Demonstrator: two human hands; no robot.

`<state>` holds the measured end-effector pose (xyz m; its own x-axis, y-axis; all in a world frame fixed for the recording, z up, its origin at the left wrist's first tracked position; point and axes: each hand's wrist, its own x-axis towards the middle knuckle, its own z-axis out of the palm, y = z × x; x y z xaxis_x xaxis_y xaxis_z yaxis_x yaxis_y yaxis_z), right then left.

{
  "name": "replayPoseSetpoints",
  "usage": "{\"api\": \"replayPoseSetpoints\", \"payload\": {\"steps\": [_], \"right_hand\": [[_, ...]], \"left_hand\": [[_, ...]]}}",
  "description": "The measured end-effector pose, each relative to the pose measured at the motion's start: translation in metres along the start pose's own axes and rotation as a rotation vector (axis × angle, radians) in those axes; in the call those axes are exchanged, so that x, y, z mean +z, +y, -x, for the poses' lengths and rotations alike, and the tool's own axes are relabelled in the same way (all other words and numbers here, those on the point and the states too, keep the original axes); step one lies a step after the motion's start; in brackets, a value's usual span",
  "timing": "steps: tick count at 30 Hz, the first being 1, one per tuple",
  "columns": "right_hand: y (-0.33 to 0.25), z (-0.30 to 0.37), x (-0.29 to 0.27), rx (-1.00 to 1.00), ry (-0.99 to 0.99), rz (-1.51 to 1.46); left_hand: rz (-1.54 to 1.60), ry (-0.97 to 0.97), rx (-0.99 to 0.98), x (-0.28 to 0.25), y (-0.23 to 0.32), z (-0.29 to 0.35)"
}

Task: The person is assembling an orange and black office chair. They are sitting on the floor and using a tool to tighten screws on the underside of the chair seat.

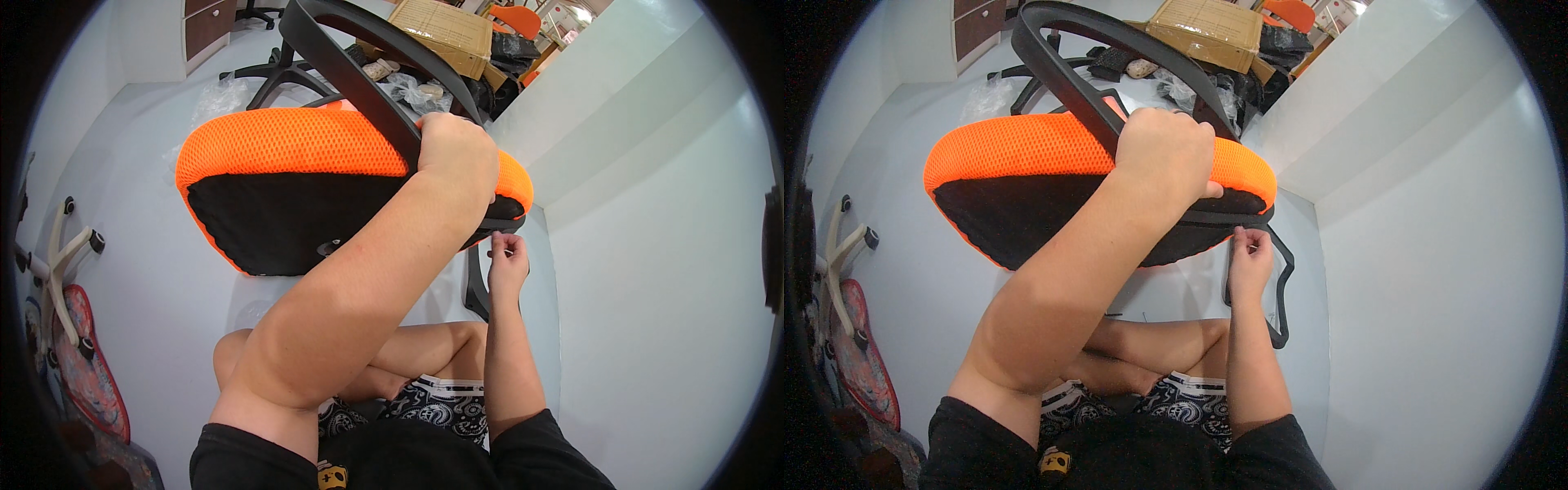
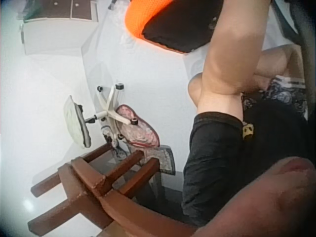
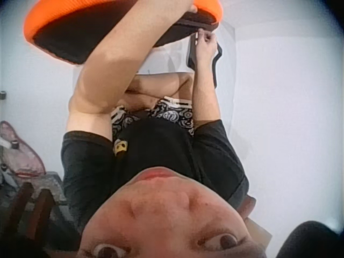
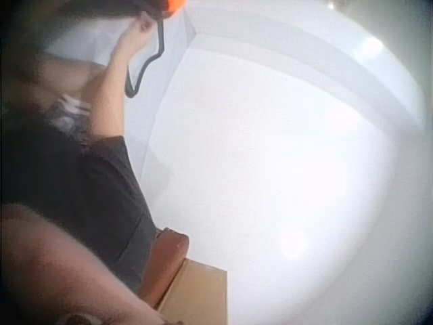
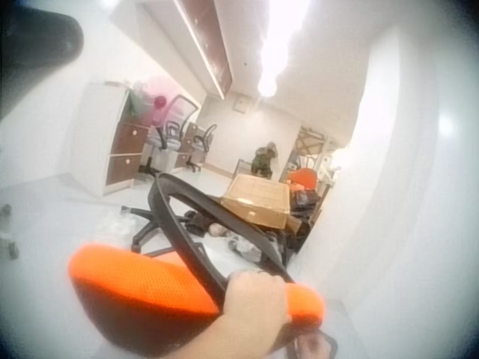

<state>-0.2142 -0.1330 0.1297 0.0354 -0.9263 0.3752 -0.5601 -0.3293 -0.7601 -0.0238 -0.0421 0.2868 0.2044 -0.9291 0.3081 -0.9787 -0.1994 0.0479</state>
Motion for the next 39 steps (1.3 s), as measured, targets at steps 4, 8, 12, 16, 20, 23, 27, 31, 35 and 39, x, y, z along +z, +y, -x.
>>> {"api": "replayPoseSetpoints", "payload": {"steps": [4,8,12,16,20,23,27,31,35,39], "right_hand": [[-0.001,0.003,0.003,0.242,-0.038,-0.411],[-0.002,0.001,0.0,0.268,-0.128,-0.494],[-0.001,0.003,0.005,0.069,0.022,-0.326],[0.002,0.005,0.007,0.205,-0.037,-0.502],[0.005,-0.002,0.001,0.322,-0.106,-0.535],[0.004,-0.002,0.001,0.135,-0.074,-0.325],[-0.004,0.002,0.004,0.065,0.057,-0.223],[-0.009,-0.001,-0.004,0.478,-0.101,-0.569],[-0.004,-0.002,-0.005,0.269,-0.125,-0.451],[-0.001,0.003,0.0,-0.059,0.026,-0.155]], "left_hand": [[0.004,0.006,0.008,0.001,0.0,-0.001],[0.002,0.019,0.002,0.002,0.0,0.0],[0.011,0.008,0.003,0.002,0.0,-0.001],[0.016,0.042,0.004,0.003,0.0,0.0],[0.009,0.053,0.002,0.005,0.0,-0.001],[0.023,0.061,-0.007,0.007,0.0,-0.002],[0.034,0.094,0.002,0.01,-0.001,-0.001],[0.047,0.128,0.011,0.01,-0.002,-0.001],[0.102,-0.041,0.002,0.005,-0.002,-0.005],[0.121,-0.007,-0.019,0.004,-0.001,-0.004]]}}
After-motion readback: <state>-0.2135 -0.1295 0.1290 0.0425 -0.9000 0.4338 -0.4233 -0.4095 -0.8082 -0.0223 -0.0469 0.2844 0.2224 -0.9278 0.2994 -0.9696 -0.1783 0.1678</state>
